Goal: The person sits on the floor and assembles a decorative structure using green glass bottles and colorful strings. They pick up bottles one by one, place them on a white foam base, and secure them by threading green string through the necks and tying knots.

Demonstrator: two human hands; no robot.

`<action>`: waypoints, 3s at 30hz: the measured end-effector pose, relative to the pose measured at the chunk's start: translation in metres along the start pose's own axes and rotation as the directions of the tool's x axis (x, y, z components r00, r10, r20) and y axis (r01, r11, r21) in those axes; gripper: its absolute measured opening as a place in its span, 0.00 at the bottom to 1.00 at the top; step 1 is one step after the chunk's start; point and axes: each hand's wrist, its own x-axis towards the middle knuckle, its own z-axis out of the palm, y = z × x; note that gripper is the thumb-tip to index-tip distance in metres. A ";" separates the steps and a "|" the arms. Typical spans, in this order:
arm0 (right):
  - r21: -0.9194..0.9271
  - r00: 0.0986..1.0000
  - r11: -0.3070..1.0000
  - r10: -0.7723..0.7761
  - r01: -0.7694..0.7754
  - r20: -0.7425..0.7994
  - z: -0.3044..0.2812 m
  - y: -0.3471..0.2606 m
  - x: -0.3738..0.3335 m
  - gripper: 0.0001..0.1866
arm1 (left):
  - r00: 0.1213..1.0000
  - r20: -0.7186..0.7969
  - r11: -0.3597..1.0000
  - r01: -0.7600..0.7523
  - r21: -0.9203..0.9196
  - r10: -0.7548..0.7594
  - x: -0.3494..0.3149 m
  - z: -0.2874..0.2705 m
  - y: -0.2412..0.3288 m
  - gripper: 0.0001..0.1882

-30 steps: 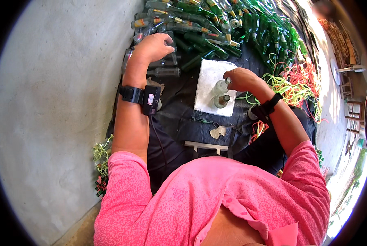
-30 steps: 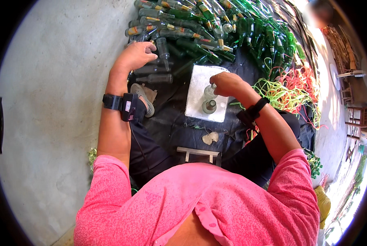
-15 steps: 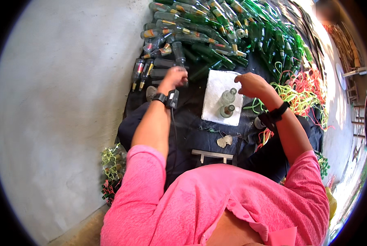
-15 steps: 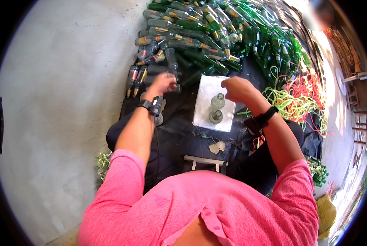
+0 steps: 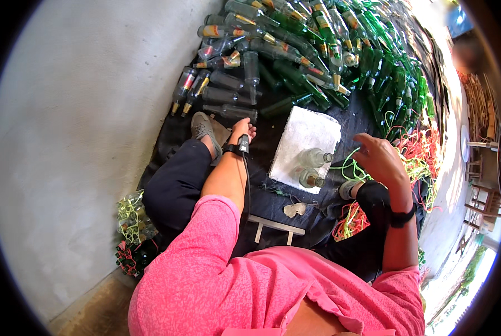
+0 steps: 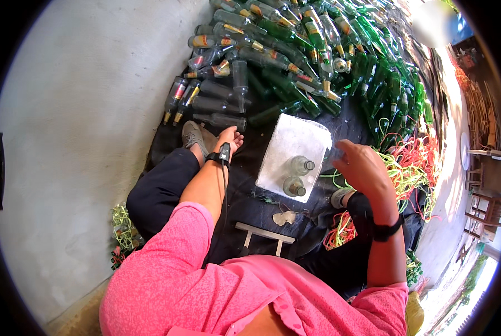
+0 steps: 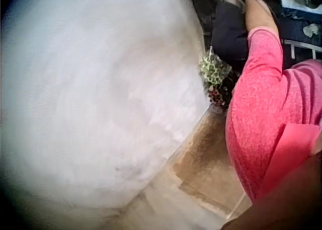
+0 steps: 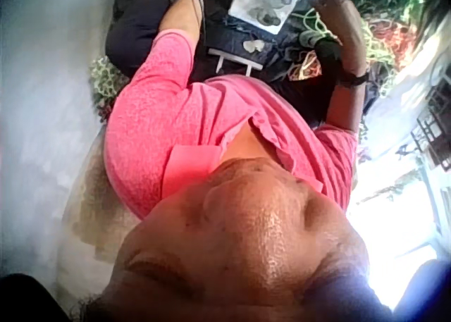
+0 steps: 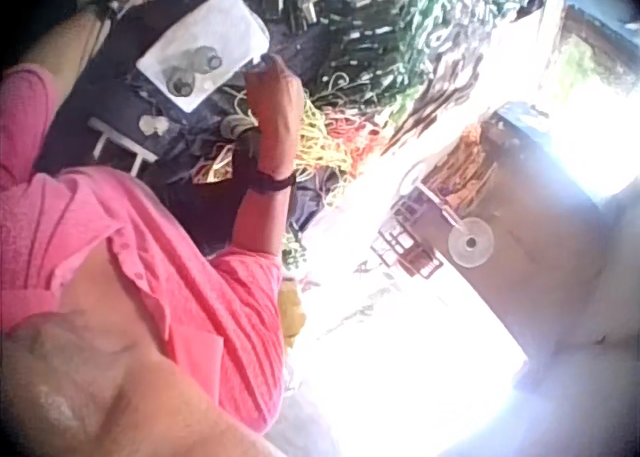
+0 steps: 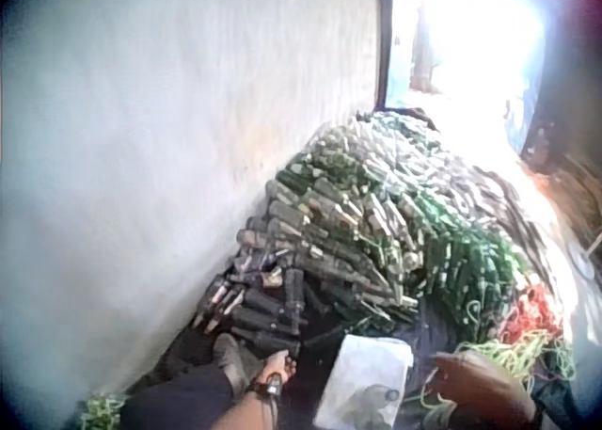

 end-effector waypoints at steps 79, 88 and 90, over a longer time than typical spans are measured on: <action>0.015 0.644 0.973 -0.140 0.229 -0.752 -0.030 0.007 0.032 0.14 | 0.059 0.909 -0.577 -0.755 0.310 0.412 -0.376 0.131 0.106 0.23; 0.094 0.878 0.996 0.048 -0.003 -0.476 -0.008 0.007 0.042 0.23 | 0.226 0.888 -0.539 -0.725 0.428 0.401 -0.372 0.117 0.114 0.18; 0.099 0.903 0.993 0.093 -0.056 -0.419 -0.005 0.005 0.045 0.23 | 0.254 0.882 -0.530 -0.722 0.446 0.397 -0.372 0.113 0.116 0.18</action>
